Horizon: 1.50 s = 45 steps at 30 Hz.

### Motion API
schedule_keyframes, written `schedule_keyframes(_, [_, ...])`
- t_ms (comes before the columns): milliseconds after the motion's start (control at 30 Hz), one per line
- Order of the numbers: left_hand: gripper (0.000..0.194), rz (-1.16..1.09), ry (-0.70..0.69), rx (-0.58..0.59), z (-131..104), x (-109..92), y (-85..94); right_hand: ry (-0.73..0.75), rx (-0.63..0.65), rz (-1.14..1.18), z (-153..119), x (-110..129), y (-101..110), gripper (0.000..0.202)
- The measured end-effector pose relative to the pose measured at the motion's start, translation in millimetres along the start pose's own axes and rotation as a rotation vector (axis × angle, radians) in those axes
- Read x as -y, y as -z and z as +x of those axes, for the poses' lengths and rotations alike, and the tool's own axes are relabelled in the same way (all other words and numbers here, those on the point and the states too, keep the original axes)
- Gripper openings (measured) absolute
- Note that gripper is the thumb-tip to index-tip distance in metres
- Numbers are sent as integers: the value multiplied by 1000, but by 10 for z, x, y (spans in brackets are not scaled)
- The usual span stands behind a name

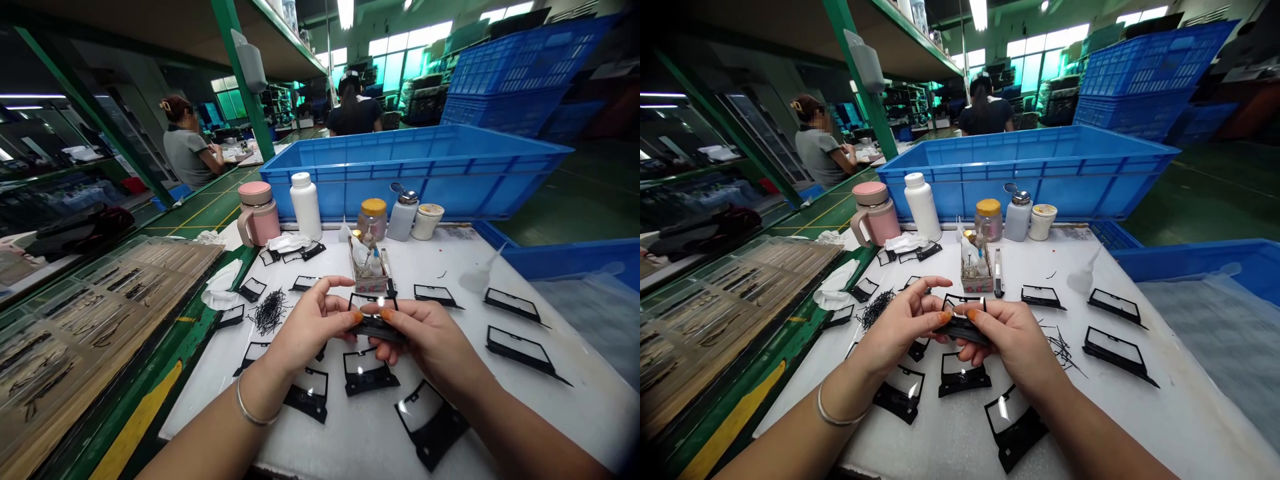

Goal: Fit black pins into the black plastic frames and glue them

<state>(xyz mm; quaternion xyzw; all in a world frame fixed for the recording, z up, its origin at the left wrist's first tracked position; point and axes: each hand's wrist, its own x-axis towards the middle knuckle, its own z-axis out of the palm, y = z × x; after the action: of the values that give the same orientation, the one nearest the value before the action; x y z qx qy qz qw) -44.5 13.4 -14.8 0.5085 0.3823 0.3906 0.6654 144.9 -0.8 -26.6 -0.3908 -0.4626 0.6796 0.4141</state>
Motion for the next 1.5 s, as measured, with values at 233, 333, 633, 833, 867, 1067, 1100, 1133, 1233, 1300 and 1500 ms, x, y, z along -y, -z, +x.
schedule_keyframes(233, [51, 51, 30, 68, -6, 7, -47, -4, -5, -69, -19, 42, -74, 30])
schedule_keyframes(333, [50, 49, 39, 80, 1, 18, -29, 12, -8, -90, -28, 60, -89, 30])
schedule_keyframes(633, [48, 56, 41, 96, 13, 8, -20, 23, -23, -103, -55, 81, -109, 26])
schedule_keyframes(833, [46, 54, 45, 106, 13, 13, -7, 22, -44, -134, -60, 80, -122, 27])
schedule_keyframes(867, [45, 56, 45, 107, 15, 14, -6, 27, -47, -139, -62, 77, -123, 28])
schedule_keyframes(1067, [42, 65, 45, 83, 22, 10, -28, 40, -38, -149, -69, 78, -116, 30])
schedule_keyframes(1100, [42, 65, 44, 78, 21, 10, -30, 37, -30, -142, -66, 82, -111, 30])
schedule_keyframes(1133, [43, 64, 44, 75, 19, 9, -29, 31, -22, -133, -60, 85, -103, 30])
schedule_keyframes(1233, [45, 54, 53, 76, 9, 4, -6, 3, -12, -96, -42, 79, -65, 31])
schedule_keyframes(1300, [45, 47, 57, 77, 1, -4, 21, -14, -12, -63, -32, 62, -31, 31])
schedule_keyframes(1500, [37, 38, 27, 27, -23, -49, 67, -43, -8, 11, -12, 29, 26, 32])
